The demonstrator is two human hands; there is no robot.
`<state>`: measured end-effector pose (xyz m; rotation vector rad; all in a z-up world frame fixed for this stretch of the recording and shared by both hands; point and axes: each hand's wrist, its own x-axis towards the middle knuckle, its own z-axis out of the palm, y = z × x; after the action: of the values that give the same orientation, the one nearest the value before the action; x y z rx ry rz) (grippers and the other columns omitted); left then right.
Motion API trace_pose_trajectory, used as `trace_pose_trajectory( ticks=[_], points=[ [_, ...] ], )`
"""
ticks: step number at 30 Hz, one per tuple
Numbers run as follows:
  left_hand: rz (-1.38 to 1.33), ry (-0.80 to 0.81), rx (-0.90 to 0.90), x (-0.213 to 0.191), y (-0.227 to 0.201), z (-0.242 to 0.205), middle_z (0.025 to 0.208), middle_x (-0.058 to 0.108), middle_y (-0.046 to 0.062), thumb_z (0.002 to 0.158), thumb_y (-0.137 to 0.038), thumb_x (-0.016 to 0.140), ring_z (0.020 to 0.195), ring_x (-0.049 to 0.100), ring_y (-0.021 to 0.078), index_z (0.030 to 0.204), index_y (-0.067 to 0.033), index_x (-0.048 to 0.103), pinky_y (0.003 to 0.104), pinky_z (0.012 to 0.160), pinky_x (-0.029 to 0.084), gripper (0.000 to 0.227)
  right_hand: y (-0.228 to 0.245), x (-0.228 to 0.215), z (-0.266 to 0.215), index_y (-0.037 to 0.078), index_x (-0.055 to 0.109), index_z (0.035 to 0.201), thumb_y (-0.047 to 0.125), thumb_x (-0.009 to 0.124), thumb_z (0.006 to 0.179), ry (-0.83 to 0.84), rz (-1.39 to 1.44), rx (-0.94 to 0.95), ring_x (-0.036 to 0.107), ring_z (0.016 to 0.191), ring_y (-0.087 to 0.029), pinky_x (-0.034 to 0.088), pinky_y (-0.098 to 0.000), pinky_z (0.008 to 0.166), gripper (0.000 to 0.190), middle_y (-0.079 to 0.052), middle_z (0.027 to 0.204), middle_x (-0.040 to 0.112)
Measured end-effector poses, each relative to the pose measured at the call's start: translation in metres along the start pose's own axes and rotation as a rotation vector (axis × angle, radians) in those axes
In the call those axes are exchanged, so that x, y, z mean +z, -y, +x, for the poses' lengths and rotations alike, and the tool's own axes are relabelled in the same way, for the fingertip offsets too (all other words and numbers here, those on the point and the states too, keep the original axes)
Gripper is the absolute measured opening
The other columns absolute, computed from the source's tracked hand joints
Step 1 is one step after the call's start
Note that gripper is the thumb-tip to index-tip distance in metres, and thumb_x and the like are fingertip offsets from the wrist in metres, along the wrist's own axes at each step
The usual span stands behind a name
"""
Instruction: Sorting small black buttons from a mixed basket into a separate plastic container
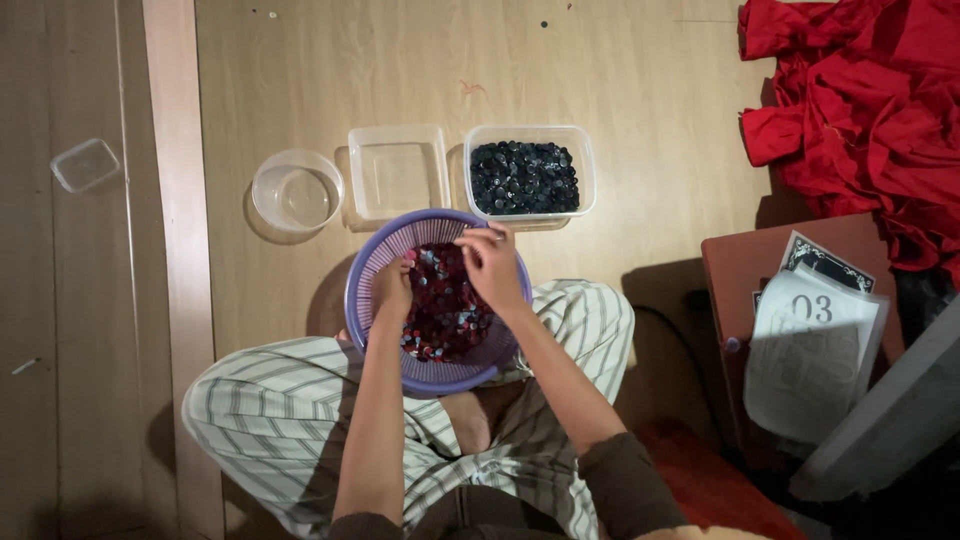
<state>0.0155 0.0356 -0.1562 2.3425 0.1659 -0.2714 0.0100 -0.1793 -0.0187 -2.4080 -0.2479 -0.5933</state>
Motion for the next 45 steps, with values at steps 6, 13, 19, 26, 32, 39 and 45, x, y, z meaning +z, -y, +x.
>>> trace_pose_trajectory(
  ticks=[6,13,19,26,32,39,45],
  points=[
    [-0.302,0.066,-0.464,0.016,0.014,0.02,0.097,0.078,0.004,0.083,-0.056,0.065,0.097,0.073,0.0325,0.102,-0.0306,0.078,0.045,0.083,0.055,0.035,0.02,0.012,0.005,0.011,0.072,0.101,-0.005,0.069,0.078,-0.052,-0.117,-0.181,0.056,0.13,-0.038,0.048,-0.0489,0.107,0.028,-0.012,0.122,0.068],
    [0.182,0.248,-0.117,-0.007,-0.006,-0.008,0.135,0.061,0.012,0.09,0.007,0.061,0.128,0.062,0.0334,0.134,-0.0266,0.062,0.044,0.109,0.052,0.055,-0.01,0.08,-0.04,0.012,0.066,0.075,0.001,0.068,0.086,0.207,-0.332,-0.313,0.065,0.088,-0.023,0.053,-0.0343,0.09,0.015,-0.008,0.085,0.068],
    [0.21,0.257,-0.086,-0.023,-0.03,-0.019,0.132,0.056,0.015,0.089,0.014,0.056,0.129,0.059,0.0376,0.132,-0.0186,0.061,0.045,0.109,0.051,0.054,-0.018,0.117,-0.052,0.014,0.074,0.079,0.005,0.069,0.08,0.416,-0.395,-0.203,0.067,0.072,-0.024,0.056,-0.031,0.061,0.011,-0.007,0.073,0.07],
    [0.264,0.196,-0.04,-0.016,-0.03,-0.019,0.12,0.062,0.016,0.086,0.006,0.068,0.119,0.066,0.0363,0.124,-0.0147,0.065,0.045,0.102,0.056,0.043,0.004,0.102,-0.041,0.015,0.074,0.086,0.007,0.063,0.086,0.456,-0.499,-0.098,0.071,0.08,-0.022,0.059,-0.0253,0.064,0.014,-0.004,0.08,0.072],
    [0.235,0.184,-0.085,-0.006,-0.023,-0.018,0.11,0.067,0.013,0.088,-0.003,0.073,0.113,0.07,0.0322,0.117,-0.0158,0.071,0.043,0.096,0.058,0.031,-0.019,0.114,-0.042,0.016,0.076,0.09,0.002,0.063,0.087,0.618,-0.462,-0.089,0.073,0.08,-0.023,0.062,-0.0281,0.067,0.019,-0.005,0.082,0.074],
    [-0.095,0.073,-0.124,0.019,0.009,0.007,0.097,0.078,0.015,0.092,-0.015,0.074,0.088,0.076,0.0309,0.112,-0.0152,0.078,0.043,0.078,0.062,0.02,-0.024,0.074,-0.021,0.026,0.079,0.108,0.02,0.072,0.091,0.617,0.14,0.341,0.073,0.102,-0.032,0.058,-0.0411,0.092,0.019,-0.008,0.101,0.079],
    [-0.755,0.127,-0.122,0.005,-0.004,-0.01,0.105,0.072,0.031,0.092,-0.009,0.076,0.084,0.075,0.0294,0.122,0.0036,0.069,0.037,0.075,0.062,0.033,0.01,-0.011,-0.001,0.017,0.079,0.113,0.024,0.072,0.095,0.551,0.471,0.484,0.068,0.114,-0.03,0.051,-0.0402,0.101,0.02,-0.009,0.112,0.077]
  ],
)
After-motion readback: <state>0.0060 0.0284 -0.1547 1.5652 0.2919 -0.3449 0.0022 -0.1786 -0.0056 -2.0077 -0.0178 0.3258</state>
